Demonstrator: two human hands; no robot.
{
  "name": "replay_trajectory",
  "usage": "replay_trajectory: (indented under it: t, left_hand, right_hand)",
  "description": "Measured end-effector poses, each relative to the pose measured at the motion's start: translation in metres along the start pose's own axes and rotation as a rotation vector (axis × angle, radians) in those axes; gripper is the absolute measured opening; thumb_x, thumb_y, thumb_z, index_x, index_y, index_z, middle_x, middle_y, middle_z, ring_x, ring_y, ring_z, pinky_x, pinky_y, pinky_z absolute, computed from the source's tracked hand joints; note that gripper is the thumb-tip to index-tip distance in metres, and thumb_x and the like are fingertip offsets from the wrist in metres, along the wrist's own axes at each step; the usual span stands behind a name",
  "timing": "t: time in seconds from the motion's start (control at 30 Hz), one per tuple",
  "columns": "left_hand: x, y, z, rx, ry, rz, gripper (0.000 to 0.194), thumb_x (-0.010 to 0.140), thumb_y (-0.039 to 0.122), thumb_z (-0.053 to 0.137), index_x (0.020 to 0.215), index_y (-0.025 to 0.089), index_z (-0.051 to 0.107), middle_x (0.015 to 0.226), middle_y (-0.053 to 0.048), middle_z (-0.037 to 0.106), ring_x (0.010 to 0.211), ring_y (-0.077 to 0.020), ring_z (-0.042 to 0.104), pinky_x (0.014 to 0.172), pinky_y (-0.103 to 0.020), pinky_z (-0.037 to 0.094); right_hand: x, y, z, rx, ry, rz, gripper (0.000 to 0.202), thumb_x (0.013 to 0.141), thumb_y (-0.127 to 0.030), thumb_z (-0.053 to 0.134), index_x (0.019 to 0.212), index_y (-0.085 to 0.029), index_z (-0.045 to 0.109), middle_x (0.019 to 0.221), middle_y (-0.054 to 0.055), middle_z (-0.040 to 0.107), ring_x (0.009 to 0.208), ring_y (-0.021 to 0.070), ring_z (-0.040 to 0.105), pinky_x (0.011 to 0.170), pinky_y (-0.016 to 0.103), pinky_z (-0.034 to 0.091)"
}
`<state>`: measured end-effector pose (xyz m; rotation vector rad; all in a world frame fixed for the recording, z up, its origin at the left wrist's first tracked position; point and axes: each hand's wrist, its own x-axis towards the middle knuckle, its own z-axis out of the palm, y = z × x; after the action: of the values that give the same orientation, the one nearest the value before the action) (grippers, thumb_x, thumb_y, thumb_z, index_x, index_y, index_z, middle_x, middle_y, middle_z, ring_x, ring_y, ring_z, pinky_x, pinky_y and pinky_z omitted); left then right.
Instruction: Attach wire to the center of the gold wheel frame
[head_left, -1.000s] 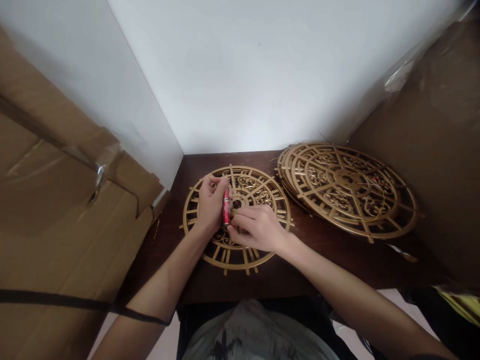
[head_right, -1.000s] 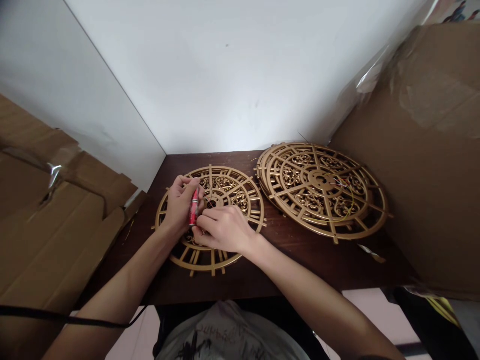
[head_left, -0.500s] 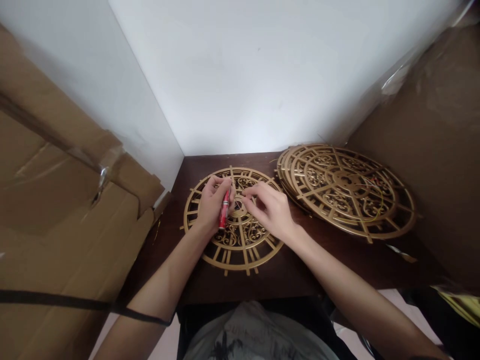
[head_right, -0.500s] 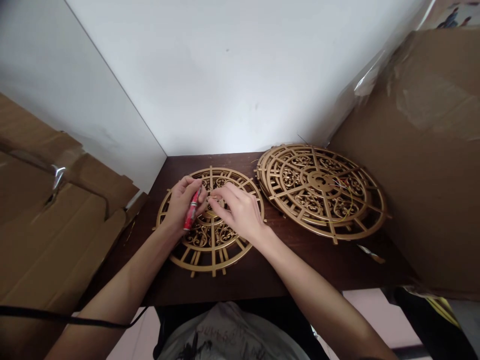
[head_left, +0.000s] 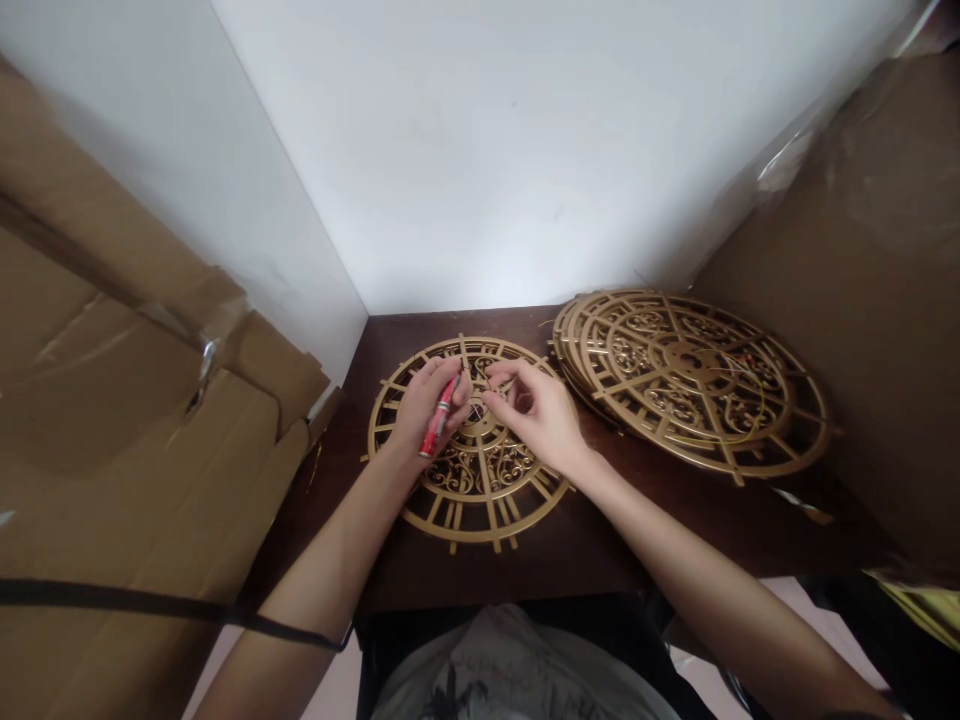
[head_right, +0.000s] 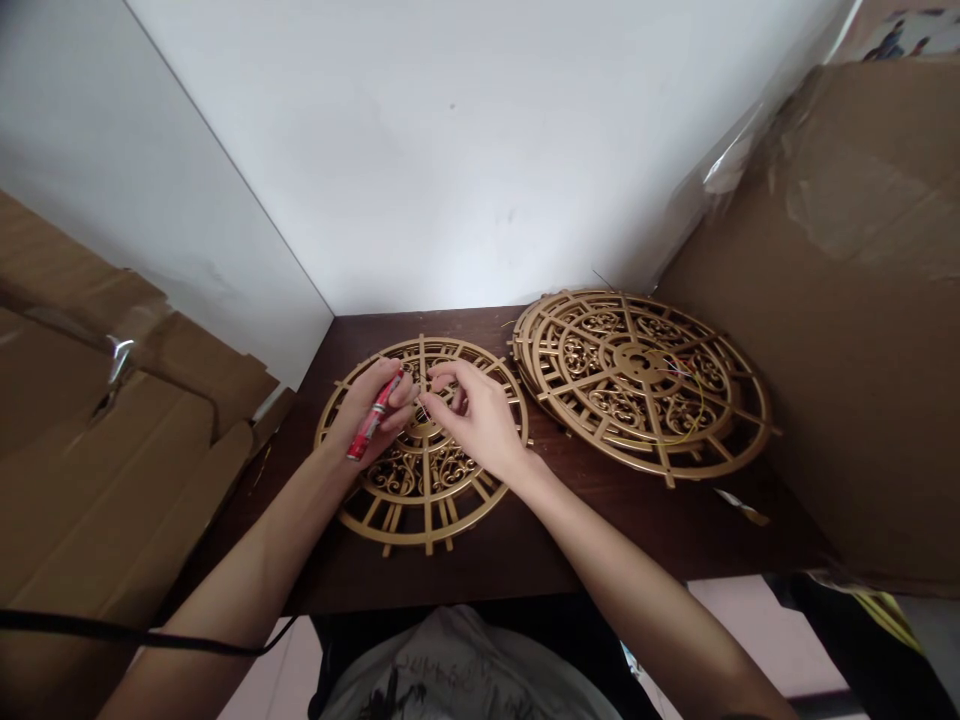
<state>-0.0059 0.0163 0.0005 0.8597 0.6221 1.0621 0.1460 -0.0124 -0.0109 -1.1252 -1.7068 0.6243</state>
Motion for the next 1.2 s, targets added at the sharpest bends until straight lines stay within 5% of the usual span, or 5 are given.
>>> replay_trajectory:
  t: [0.13, 0.47, 0.8, 1.2]
  left_hand:
    - [-0.001, 0.001, 0.002, 0.007, -0.012, 0.012, 0.028, 0.080, 0.028, 0.060, 0.069, 0.016, 0.037, 0.051, 0.006, 0.043, 0.035, -0.0019, 0.032, 0.031, -0.012, 0.022]
    - [-0.002, 0.002, 0.003, 0.027, -0.021, 0.085, 0.024, 0.082, 0.027, 0.059, 0.074, 0.019, 0.038, 0.050, 0.006, 0.045, 0.036, -0.0043, 0.034, 0.031, -0.011, 0.024]
    - [-0.005, 0.008, 0.006, -0.031, -0.021, 0.097, 0.028, 0.079, 0.028, 0.062, 0.073, 0.019, 0.037, 0.050, 0.006, 0.043, 0.037, -0.0045, 0.032, 0.030, -0.011, 0.022]
    - [-0.004, 0.013, 0.004, -0.034, 0.049, 0.117, 0.020, 0.079, 0.029, 0.059, 0.076, 0.020, 0.042, 0.050, 0.005, 0.037, 0.040, -0.0052, 0.032, 0.030, -0.013, 0.020]
  right_hand:
    - [0.000, 0.003, 0.003, 0.079, -0.094, 0.079, 0.025, 0.083, -0.032, 0.059, 0.104, -0.017, 0.060, 0.081, 0.001, 0.063, 0.057, 0.0095, 0.050, 0.054, 0.023, 0.042]
    - [-0.001, 0.006, 0.005, -0.320, -0.229, -0.114, 0.020, 0.087, -0.032, 0.055, 0.076, -0.017, 0.060, 0.074, 0.001, 0.057, 0.073, 0.0147, 0.049, 0.069, 0.028, 0.038]
    - [-0.003, 0.003, 0.005, -0.506, -0.257, -0.099, 0.027, 0.090, -0.041, 0.049, 0.088, -0.018, 0.063, 0.083, 0.004, 0.053, 0.084, 0.0191, 0.046, 0.077, 0.032, 0.035]
    - [-0.003, 0.005, 0.006, -0.395, -0.291, -0.129, 0.015, 0.086, -0.033, 0.057, 0.090, -0.021, 0.065, 0.088, 0.003, 0.058, 0.087, 0.0194, 0.048, 0.077, 0.032, 0.034]
